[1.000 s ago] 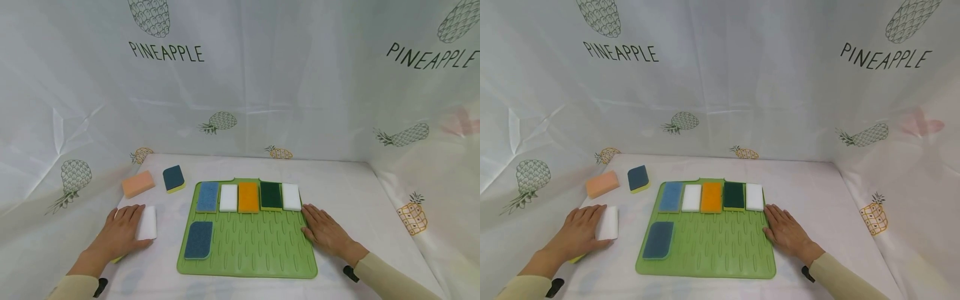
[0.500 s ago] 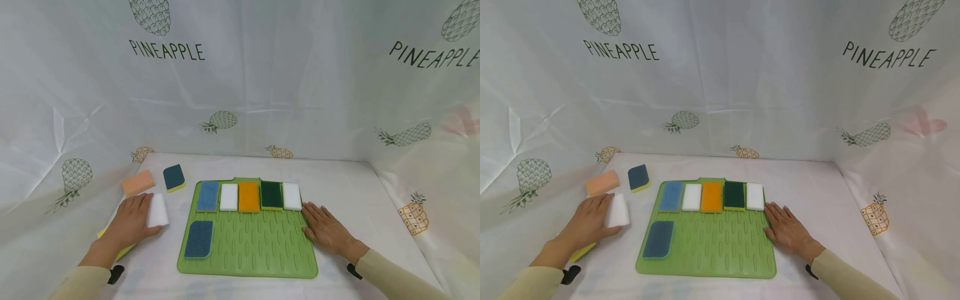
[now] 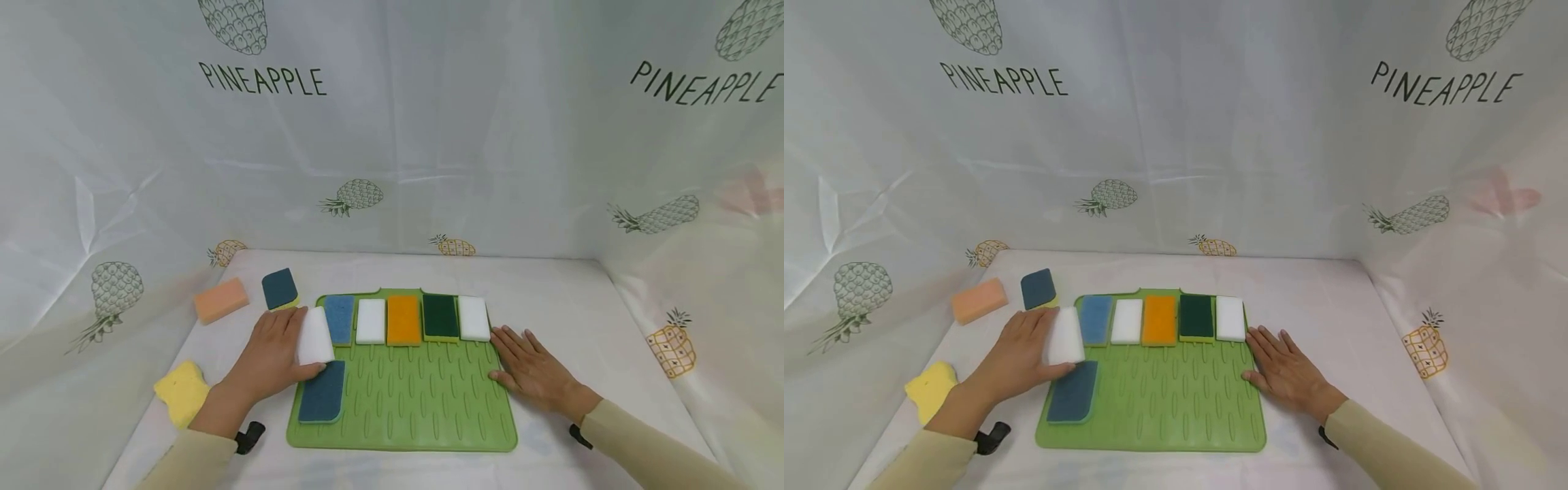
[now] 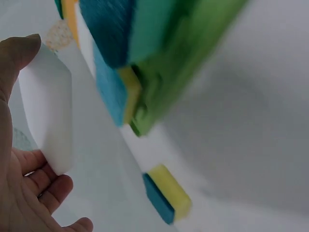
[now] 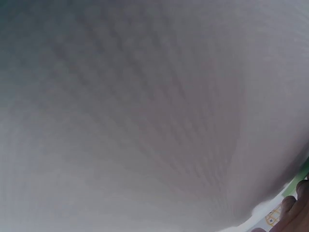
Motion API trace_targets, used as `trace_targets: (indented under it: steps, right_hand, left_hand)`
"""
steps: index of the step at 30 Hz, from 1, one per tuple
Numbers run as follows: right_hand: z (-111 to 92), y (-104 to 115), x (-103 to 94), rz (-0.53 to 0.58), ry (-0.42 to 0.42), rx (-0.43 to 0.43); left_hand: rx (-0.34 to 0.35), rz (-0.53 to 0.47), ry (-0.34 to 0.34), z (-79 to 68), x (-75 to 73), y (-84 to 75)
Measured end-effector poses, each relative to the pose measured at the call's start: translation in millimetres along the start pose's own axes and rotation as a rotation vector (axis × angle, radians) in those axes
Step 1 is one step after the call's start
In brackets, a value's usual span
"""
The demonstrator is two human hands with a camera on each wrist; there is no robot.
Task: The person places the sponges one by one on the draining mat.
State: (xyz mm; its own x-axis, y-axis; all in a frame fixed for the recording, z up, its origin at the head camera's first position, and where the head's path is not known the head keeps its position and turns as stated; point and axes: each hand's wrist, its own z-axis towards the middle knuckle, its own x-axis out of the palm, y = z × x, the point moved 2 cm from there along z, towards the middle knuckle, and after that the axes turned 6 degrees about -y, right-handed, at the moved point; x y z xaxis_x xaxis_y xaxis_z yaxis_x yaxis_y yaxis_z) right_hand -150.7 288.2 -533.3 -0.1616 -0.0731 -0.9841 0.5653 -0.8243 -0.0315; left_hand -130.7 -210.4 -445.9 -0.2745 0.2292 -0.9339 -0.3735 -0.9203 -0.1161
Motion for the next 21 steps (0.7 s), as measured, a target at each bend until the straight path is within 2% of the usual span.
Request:
trace_targets:
  steps: [6, 13, 21]
  right_hand:
    - [0.9, -1.0, -0.4, -0.009, -0.030, -0.027]
    - [2.4, -0.9, 0.0, -0.024, -0.020, -0.023]
    - [2.1, 0.0, -2.4, -0.032, 0.009, -0.020]
  left_hand:
    - [0.039, -0.053, 0.043, 10.0, 6.5, -32.3]
    - [0.110, -0.039, 0.086, 15.9, 12.2, -57.2]
    - [0.174, -0.089, 0.221, 16.4, 17.0, -81.6]
